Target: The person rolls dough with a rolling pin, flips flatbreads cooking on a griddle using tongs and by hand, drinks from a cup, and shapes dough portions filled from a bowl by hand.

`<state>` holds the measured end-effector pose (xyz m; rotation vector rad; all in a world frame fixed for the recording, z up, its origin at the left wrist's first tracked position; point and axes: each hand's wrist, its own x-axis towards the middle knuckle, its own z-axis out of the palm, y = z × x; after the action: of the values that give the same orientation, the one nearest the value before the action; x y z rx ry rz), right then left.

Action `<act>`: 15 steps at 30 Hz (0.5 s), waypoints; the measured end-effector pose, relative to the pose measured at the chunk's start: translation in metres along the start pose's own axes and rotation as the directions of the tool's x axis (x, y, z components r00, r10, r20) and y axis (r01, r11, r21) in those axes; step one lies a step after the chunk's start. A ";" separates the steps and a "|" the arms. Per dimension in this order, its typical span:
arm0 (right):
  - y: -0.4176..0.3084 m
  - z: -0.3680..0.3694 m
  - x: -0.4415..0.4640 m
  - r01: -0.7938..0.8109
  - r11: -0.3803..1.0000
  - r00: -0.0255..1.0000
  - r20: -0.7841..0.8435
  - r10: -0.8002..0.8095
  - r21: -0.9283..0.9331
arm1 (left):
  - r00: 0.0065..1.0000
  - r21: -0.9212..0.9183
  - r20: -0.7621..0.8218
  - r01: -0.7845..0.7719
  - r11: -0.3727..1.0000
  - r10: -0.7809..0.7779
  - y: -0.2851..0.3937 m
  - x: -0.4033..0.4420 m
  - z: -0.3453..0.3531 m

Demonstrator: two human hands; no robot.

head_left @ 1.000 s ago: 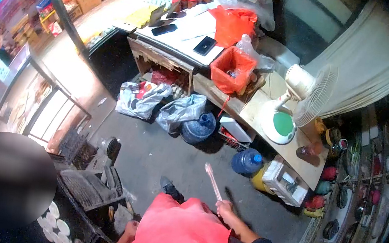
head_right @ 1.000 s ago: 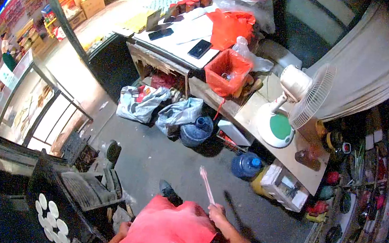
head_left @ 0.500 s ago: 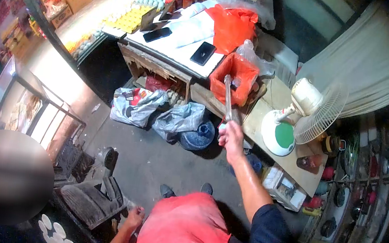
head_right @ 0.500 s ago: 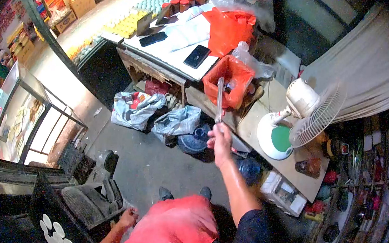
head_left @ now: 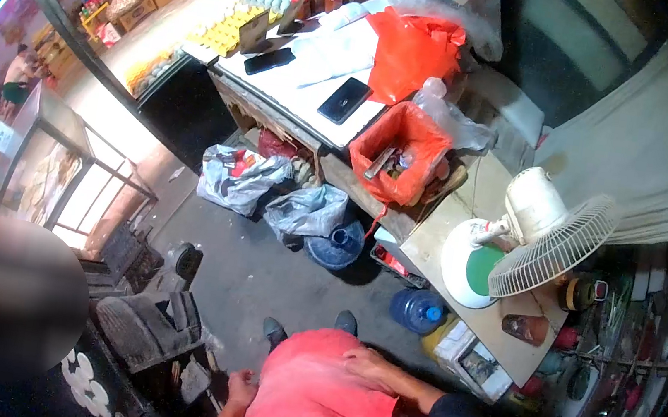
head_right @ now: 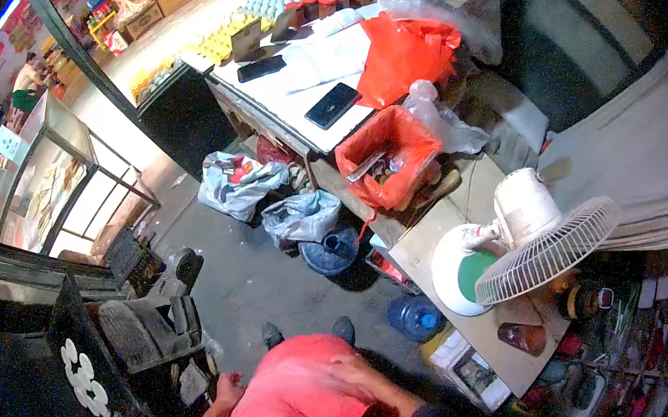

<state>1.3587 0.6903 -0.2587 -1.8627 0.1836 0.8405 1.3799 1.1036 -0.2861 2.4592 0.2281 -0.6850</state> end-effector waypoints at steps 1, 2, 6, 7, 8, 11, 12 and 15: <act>0.024 0.000 0.004 0.051 0.996 0.998 0.026 -0.049 -0.077 | 0.999 -0.030 0.038 0.025 0.999 -0.024 0.005 -0.005 0.003; 0.036 -0.002 0.000 0.053 0.996 0.998 0.032 -0.051 -0.072 | 0.996 -0.064 0.076 0.046 0.997 -0.041 0.023 -0.007 0.003; 0.101 0.013 -0.020 -0.124 0.991 0.974 -0.196 0.111 -0.053 | 0.992 -0.318 0.115 0.091 0.944 -0.057 0.040 -0.017 0.017; 0.103 0.013 -0.031 -0.197 0.977 0.952 -0.223 0.209 0.075 | 0.985 -0.260 0.166 0.093 0.961 -0.051 0.050 -0.018 0.009; 0.105 0.014 -0.042 -0.264 0.942 0.920 -0.239 0.310 0.206 | 0.974 -0.199 0.221 0.090 0.976 -0.044 0.060 -0.020 0.001; 0.135 0.038 -0.077 -0.339 0.926 0.829 -0.413 0.378 0.168 | 0.967 -0.293 0.255 0.098 0.951 -0.021 0.048 -0.008 -0.006; 0.142 0.050 -0.091 -0.341 0.920 0.799 -0.457 0.392 0.192 | 0.966 -0.307 0.259 0.087 0.948 -0.005 0.033 0.002 -0.002; 0.220 0.128 -0.112 -0.243 0.968 0.688 -0.693 0.216 0.060 | 0.974 -0.456 0.169 -0.061 0.888 0.154 0.027 0.023 -0.010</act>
<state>1.1098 0.6732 -0.3821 -2.1468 0.9027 0.2467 1.4122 1.0870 -0.2781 1.9312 0.1483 -0.7333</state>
